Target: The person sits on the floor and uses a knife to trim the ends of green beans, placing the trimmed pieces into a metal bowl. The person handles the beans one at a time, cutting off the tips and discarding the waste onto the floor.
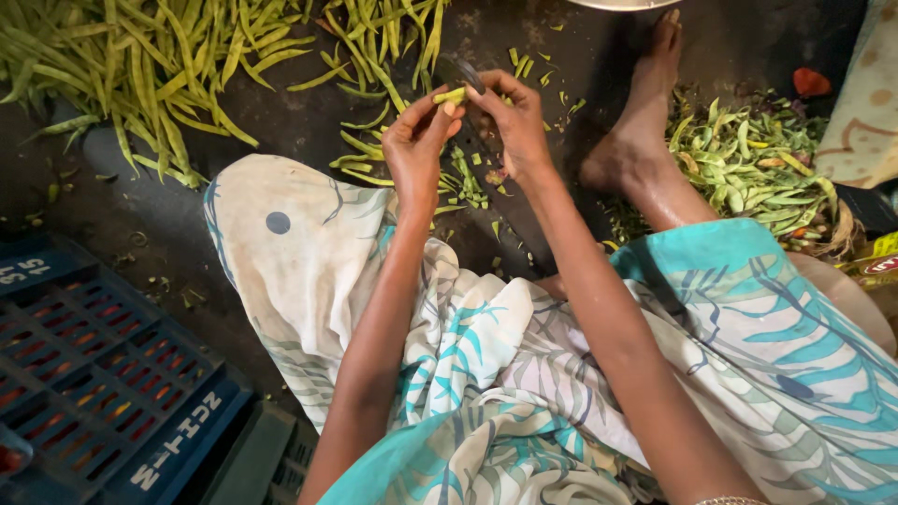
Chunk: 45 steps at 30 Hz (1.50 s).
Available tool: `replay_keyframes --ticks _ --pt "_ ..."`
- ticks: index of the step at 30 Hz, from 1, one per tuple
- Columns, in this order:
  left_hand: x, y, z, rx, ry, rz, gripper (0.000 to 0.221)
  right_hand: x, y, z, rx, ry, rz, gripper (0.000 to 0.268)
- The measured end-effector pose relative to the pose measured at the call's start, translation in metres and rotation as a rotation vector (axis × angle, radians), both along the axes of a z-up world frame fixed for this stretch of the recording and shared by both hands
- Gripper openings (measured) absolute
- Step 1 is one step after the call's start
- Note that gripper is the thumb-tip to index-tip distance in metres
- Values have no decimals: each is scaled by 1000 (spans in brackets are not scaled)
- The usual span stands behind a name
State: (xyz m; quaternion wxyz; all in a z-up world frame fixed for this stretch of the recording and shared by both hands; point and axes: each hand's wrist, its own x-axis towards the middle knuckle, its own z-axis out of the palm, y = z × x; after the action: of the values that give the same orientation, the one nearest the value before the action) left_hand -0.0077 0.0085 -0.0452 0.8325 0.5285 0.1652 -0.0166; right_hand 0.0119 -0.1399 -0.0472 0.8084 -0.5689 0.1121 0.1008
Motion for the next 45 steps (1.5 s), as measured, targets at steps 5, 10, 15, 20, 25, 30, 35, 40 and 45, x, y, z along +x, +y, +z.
replay_keyframes --ticks 5,10,15,20,25,30,35,40,45 --pt "7 0 -2 -2 -41 22 21 5 0 -11 -14 -24 -29 13" --pt "12 -1 -14 -12 -40 34 21 10 -5 -14 34 72 73 21" --pt "11 0 -19 -54 -44 43 20 10 -12 -12 75 9 130 22" --pt "5 1 -3 112 -120 -5 27 14 -9 -12 5 -36 98 19" --pt "-1 -1 18 454 -157 20 21 13 0 -14 -57 -100 49 17" --pt "10 -3 29 285 -126 50 12 20 -2 -9 -67 -162 56 15" --pt "7 1 -1 351 -165 17 12 16 -4 -23 -171 -237 106 14" --pt "4 -13 -62 214 -75 26 11 17 -18 -44 -206 -99 131 19" --pt "14 -17 -84 -207 203 0 18 18 -20 -46 -388 -53 146 21"
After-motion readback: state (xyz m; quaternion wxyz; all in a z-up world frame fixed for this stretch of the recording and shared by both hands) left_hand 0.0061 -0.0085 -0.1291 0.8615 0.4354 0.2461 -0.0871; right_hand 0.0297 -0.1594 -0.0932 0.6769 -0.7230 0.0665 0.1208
